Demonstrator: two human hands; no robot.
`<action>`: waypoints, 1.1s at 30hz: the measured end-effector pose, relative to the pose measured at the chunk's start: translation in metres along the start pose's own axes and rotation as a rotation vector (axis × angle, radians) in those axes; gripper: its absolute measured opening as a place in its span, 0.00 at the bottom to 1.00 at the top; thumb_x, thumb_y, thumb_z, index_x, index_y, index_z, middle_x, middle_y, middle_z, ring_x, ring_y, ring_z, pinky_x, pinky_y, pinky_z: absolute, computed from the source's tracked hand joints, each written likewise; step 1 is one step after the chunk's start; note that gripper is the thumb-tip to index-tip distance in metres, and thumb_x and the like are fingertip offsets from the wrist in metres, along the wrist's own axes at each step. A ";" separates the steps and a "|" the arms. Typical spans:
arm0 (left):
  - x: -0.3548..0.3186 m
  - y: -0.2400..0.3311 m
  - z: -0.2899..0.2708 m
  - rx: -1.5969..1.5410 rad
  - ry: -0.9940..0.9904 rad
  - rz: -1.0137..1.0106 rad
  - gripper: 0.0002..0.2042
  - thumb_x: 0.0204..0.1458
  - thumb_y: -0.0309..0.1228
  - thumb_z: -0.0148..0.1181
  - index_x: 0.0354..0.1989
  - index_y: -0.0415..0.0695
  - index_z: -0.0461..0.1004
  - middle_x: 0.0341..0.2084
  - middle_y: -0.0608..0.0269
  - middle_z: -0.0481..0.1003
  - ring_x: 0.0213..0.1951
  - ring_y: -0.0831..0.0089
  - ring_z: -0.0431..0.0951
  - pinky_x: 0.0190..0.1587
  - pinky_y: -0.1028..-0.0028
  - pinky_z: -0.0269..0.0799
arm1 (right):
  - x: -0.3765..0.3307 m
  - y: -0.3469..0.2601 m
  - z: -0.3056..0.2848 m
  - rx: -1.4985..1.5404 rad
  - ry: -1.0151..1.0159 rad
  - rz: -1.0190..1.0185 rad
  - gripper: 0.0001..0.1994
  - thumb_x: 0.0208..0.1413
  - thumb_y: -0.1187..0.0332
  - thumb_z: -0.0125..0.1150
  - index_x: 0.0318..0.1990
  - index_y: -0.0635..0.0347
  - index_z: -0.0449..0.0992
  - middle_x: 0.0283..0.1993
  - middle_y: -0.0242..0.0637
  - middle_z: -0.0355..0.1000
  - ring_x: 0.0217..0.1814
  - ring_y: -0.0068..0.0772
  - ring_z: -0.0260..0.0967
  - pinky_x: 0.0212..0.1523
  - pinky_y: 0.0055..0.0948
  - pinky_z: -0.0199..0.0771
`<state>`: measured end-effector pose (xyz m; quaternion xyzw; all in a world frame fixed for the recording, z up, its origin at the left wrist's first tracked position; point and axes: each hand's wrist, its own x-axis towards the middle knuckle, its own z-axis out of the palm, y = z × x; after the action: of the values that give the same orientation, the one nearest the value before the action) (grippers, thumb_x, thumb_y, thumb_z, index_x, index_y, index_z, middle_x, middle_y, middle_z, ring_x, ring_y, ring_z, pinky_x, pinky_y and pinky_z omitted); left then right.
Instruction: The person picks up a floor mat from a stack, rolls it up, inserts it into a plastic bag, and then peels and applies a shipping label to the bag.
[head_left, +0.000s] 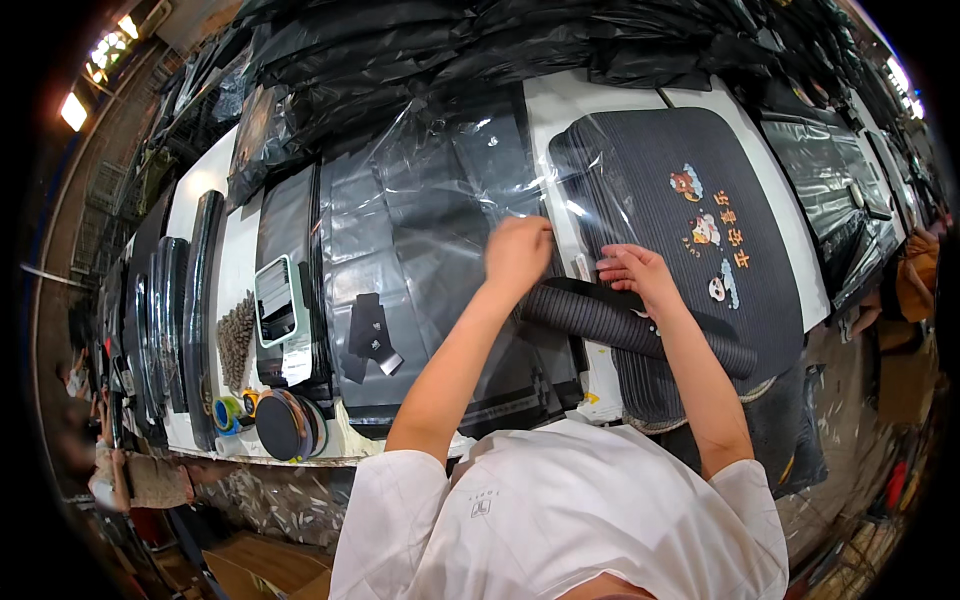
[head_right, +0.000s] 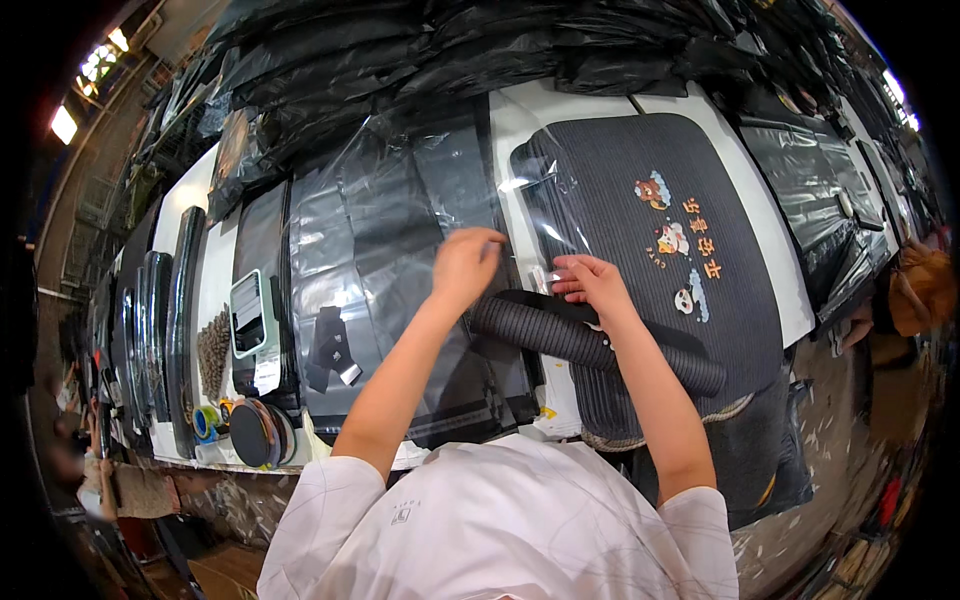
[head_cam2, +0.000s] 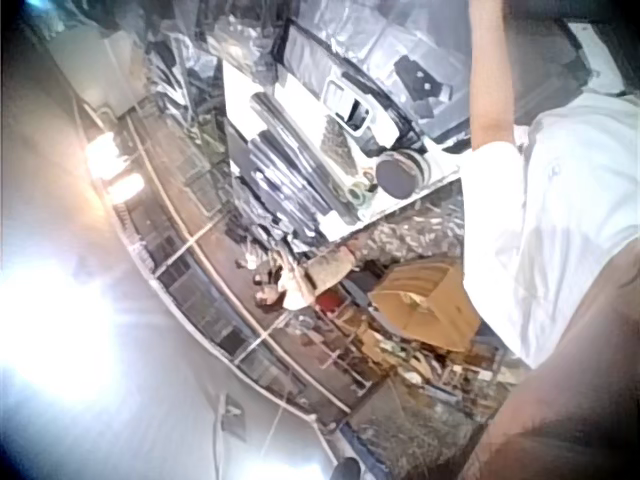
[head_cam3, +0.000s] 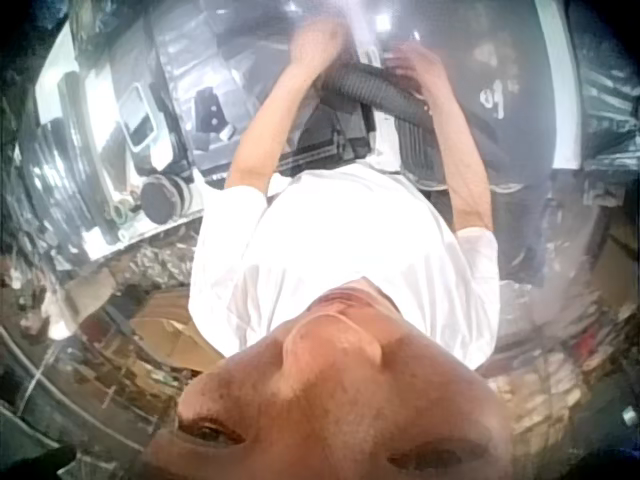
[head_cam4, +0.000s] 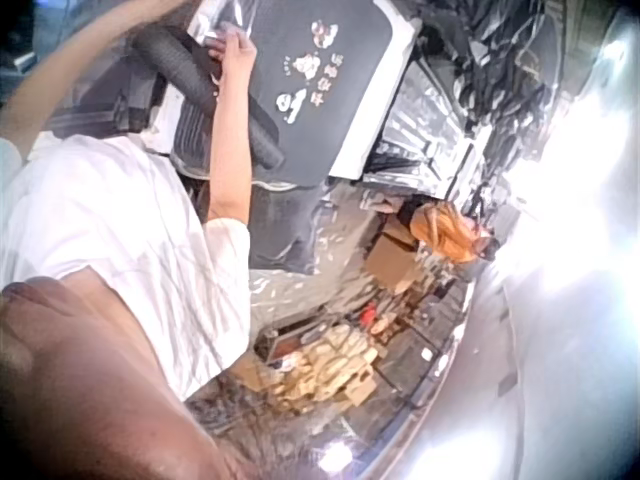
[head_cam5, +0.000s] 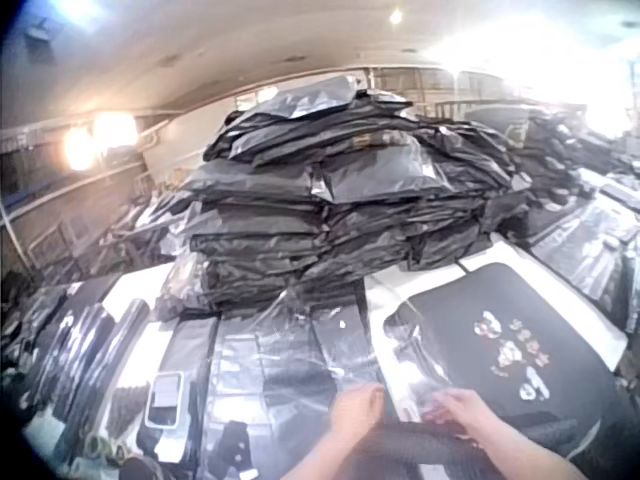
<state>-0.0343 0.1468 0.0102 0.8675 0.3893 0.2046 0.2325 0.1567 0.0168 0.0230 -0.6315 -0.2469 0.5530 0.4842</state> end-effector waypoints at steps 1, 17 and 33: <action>-0.006 -0.011 0.002 0.127 0.052 -0.044 0.14 0.45 0.27 0.57 0.43 0.45 0.73 0.46 0.62 0.72 0.47 0.60 0.72 0.52 0.58 0.63 | 0.002 0.001 -0.001 0.021 -0.005 -0.022 0.15 0.62 0.63 0.49 0.49 0.62 0.73 0.41 0.37 0.76 0.38 0.24 0.73 0.38 0.21 0.71; -0.037 -0.111 -0.025 0.637 0.201 -0.309 0.18 0.48 0.24 0.51 0.51 0.48 0.68 0.56 0.60 0.66 0.64 0.60 0.57 0.63 0.50 0.48 | 0.002 0.005 -0.023 0.286 0.238 -0.163 0.12 0.60 0.65 0.49 0.41 0.63 0.74 0.38 0.40 0.77 0.35 0.27 0.75 0.31 0.22 0.70; -0.016 0.081 0.059 0.136 -0.018 0.540 0.16 0.47 0.25 0.53 0.45 0.53 0.76 0.46 0.61 0.72 0.48 0.63 0.71 0.49 0.64 0.65 | -0.099 0.013 -0.151 0.240 0.713 -0.258 0.14 0.53 0.68 0.58 0.44 0.66 0.72 0.34 0.40 0.77 0.32 0.27 0.75 0.27 0.19 0.68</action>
<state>0.0349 0.0720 0.0051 0.9553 0.1548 0.2247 0.1141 0.2694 -0.1235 0.0448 -0.6866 -0.0740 0.2584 0.6756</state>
